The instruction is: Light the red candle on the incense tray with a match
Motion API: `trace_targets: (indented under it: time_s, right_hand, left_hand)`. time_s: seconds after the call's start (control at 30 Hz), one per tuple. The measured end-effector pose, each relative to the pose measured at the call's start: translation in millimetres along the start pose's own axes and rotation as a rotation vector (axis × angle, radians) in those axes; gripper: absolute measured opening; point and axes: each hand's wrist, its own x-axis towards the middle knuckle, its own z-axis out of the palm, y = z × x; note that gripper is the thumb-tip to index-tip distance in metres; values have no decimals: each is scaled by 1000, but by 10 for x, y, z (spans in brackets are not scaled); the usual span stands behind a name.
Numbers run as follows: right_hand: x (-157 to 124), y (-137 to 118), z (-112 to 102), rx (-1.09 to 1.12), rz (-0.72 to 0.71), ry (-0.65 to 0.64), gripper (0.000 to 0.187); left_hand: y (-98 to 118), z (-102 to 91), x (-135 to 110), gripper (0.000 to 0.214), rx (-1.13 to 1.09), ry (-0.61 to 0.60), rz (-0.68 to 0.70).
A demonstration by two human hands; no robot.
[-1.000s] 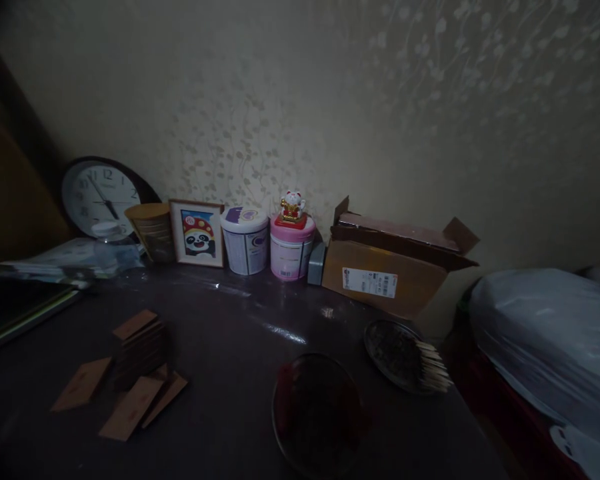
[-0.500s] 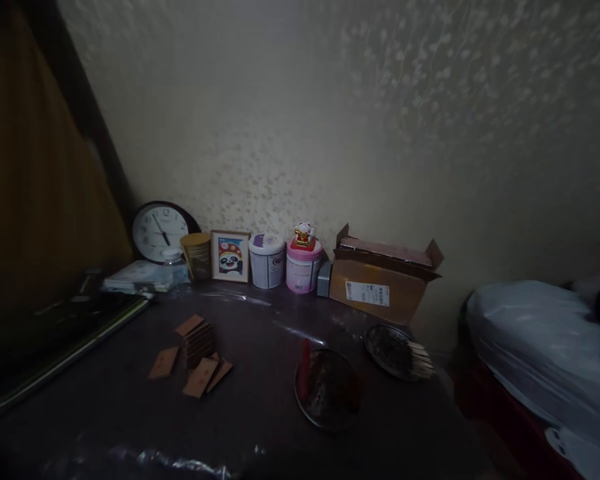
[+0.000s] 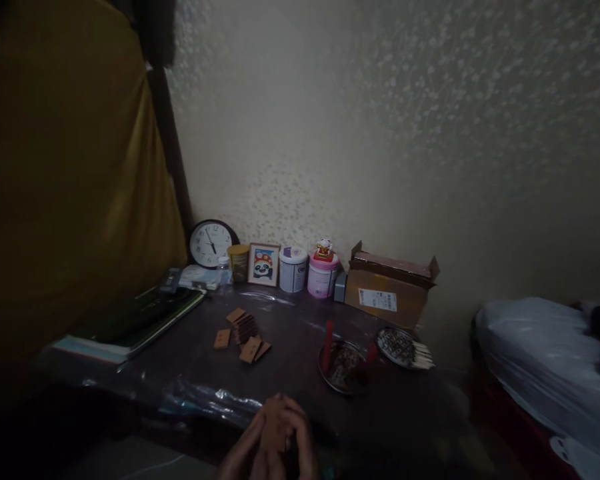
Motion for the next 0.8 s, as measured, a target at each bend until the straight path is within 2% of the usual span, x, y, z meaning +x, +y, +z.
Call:
trace_targets:
  time_s: [0.2,0.4,0.63,0.8]
  right_hand:
    - [23,-67,59,66,63,-41,34]
    - [75,-123,21,44,139,-150,34]
    - [77,-204,28,9,92,-166,31]
    - [52,-156,11,15,70,-182,35]
  left_hand:
    - [-14,10,0,28,-55,-29,6]
    - [-29,36,-14,30,-42,-43,33]
    - [-11,18,-21,25,-60,-65,26]
    - [-16,6,-20,31,-75,-22,8]
